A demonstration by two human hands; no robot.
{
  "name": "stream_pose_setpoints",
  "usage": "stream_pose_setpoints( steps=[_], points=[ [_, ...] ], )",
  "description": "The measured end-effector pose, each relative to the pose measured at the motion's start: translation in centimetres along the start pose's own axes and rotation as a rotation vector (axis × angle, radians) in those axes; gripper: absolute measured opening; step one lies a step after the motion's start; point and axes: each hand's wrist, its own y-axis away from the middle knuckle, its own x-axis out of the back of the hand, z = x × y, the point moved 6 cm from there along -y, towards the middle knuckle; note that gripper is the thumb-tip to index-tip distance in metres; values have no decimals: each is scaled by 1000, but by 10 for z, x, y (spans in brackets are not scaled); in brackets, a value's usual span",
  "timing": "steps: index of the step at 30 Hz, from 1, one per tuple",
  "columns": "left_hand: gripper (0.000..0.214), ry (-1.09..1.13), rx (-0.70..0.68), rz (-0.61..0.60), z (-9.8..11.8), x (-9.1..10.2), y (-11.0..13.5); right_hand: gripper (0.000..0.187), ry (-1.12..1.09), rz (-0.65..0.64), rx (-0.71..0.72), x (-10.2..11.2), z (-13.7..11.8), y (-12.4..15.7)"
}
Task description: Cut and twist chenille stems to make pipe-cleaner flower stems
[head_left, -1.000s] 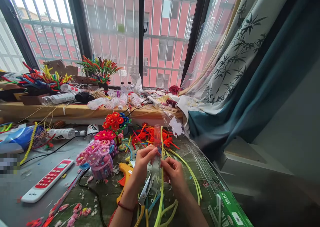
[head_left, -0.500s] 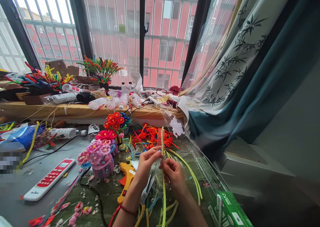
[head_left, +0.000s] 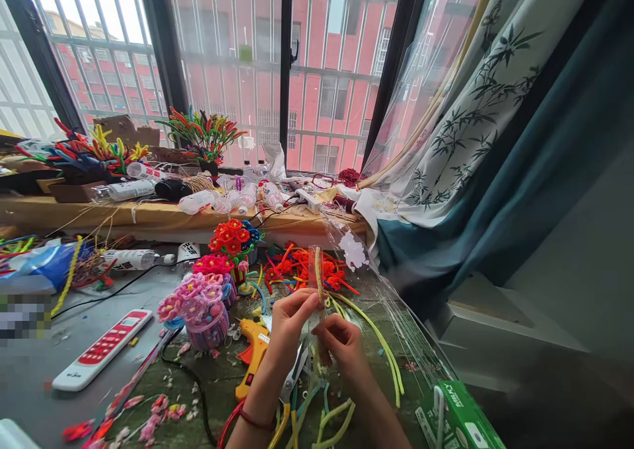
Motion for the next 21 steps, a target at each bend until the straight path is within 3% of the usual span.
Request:
stream_pose_setpoints(
  steps=[9, 21],
  points=[
    [23, -26, -43, -10, 9, 0, 3, 31, -38, -39, 20, -1, 0, 2],
    [23, -18, -11, -56, 2, -1, 3, 33, -61, -33, 48, -5, -7, 5]
  ],
)
